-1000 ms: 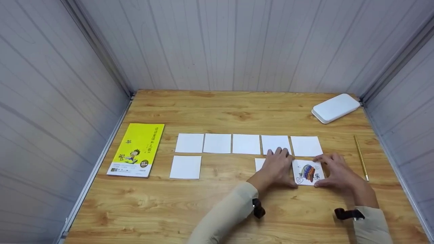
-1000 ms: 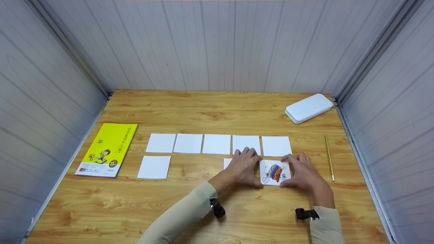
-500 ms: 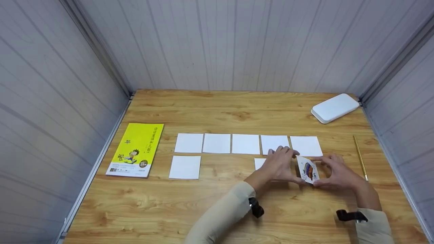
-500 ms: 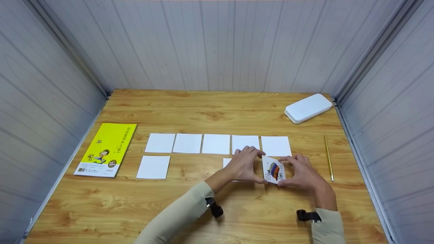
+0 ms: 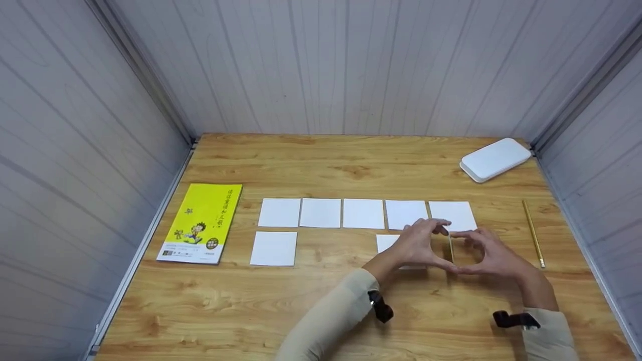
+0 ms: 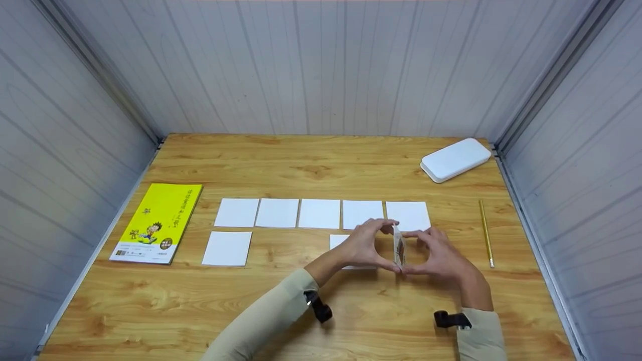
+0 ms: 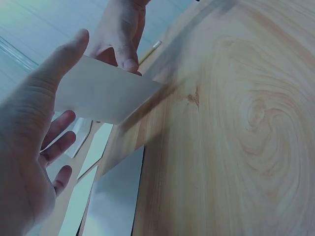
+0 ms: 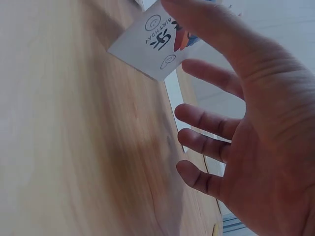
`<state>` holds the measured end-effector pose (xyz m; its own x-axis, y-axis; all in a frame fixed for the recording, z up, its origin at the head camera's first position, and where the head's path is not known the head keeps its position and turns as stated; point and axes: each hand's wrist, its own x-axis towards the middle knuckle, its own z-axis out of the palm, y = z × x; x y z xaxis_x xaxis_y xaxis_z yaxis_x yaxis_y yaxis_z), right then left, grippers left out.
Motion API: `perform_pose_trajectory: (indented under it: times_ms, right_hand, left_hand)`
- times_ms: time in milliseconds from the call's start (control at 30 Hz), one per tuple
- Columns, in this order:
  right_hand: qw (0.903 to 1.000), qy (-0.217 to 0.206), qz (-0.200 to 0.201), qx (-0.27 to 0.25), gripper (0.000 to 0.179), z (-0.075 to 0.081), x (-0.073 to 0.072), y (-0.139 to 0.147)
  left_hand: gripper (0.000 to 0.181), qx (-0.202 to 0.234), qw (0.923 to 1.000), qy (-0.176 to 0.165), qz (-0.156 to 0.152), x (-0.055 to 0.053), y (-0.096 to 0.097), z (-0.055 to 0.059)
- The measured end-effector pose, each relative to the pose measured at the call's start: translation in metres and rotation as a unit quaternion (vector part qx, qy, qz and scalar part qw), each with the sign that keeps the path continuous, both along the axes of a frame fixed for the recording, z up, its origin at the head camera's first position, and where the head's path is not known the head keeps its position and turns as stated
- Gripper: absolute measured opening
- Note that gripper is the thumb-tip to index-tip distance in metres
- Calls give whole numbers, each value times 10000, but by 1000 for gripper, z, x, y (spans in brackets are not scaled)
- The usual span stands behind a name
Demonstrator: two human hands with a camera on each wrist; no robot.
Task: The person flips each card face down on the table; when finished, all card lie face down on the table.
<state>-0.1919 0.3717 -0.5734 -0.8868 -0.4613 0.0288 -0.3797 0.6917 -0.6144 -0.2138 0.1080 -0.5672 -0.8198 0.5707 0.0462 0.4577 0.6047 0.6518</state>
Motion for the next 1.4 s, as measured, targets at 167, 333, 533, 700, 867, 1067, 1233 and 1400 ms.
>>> perform_pose_trajectory:
  times_ms: [167, 333, 533, 700, 867, 1067, 1233, 1400]
  right_hand:
    - [9999, 138, 61, -3, 82, 0, 1, -4]
    - [10000, -25, 45, 65, 85, 2, 1, -5]
    - [9997, -209, -17, 106, 85, 15, 2, 0]
    - [9999, -107, -104, -25, 88, 31, 3, 11]
    - [9997, 105, 6, -225, 98, 43, 3, 13]
    - [9997, 30, 20, -233, 100, 53, 2, 1]
    - [9997, 110, 19, -221, 97, 53, 3, 0]
    - [9997, 42, -44, -215, 96, 54, 5, 7]
  left_hand:
    - [106, -43, 10000, 54, 3, 2, 2, 0]
    - [105, -423, 9986, 318, 16, 0, 8, -5]
    - [104, -775, 9952, 595, 11, -2, 13, -6]
    - [102, -902, 9937, 668, 26, -3, 18, -6]
    - [100, -1081, 9919, 666, 9, -3, 23, -11]
    - [99, -1246, 9893, 756, -23, -3, 25, -14]
    - [102, -1422, 9862, 847, 29, -3, 25, -17]
    - [100, -1626, 9826, 889, 91, -4, 24, -20]
